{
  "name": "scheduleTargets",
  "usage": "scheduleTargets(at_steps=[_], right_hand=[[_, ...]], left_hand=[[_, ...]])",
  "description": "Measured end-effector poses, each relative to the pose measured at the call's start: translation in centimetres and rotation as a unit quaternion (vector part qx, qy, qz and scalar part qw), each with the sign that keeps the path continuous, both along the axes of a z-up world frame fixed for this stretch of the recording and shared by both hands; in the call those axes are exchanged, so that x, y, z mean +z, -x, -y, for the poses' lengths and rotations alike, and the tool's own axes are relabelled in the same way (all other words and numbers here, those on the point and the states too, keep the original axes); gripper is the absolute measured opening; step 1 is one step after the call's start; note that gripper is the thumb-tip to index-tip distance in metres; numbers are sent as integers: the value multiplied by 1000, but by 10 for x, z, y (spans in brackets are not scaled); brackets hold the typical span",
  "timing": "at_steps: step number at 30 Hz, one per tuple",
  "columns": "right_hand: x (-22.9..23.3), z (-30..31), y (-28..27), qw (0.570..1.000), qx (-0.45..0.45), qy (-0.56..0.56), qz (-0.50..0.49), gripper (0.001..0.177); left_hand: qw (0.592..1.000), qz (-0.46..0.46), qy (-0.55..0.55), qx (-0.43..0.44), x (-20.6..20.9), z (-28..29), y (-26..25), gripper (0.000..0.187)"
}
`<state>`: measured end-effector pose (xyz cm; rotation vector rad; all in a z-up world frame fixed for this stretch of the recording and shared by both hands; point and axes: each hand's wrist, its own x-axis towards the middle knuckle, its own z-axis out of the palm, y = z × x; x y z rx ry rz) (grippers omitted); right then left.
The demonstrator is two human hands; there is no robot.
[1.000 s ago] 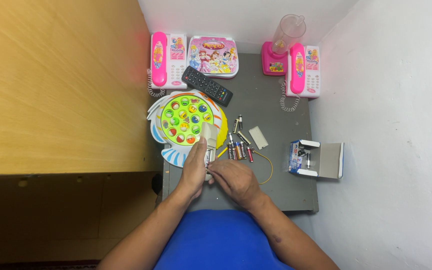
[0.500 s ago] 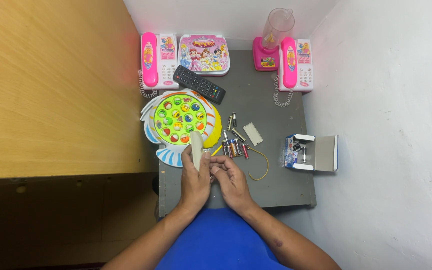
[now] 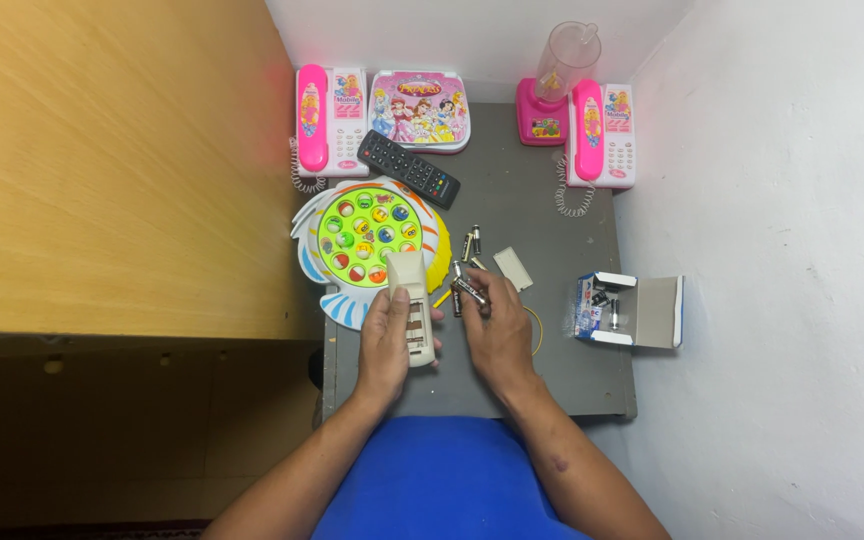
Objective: Repairing or modifying electronic toy components by inspecting batteries and circuits.
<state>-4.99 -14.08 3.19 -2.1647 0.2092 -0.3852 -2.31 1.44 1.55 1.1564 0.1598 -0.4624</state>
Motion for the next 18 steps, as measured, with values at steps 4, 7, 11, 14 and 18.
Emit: scheduleTargets(at_steps=[4,7,11,14,18], right_hand=[[-21,6,-13,991,19,124,34,33],[-15,4,-14,989,24,145,33,30],[-12,6,-13,989,15,140,35,24],[-18,15,-7,989,-17,137,55,18],[-24,31,5,985,-56,152,61,16]], left_hand=[[999,-3,41,-1,1,-4,-3,53],[998,57,26,28,-3,-9,-8,48],[928,276,-243,65,15,-18,-25,48],[816,370,-441,48,19,-22,-43,51],[739,406,-536,47,10,-23,-65,54]])
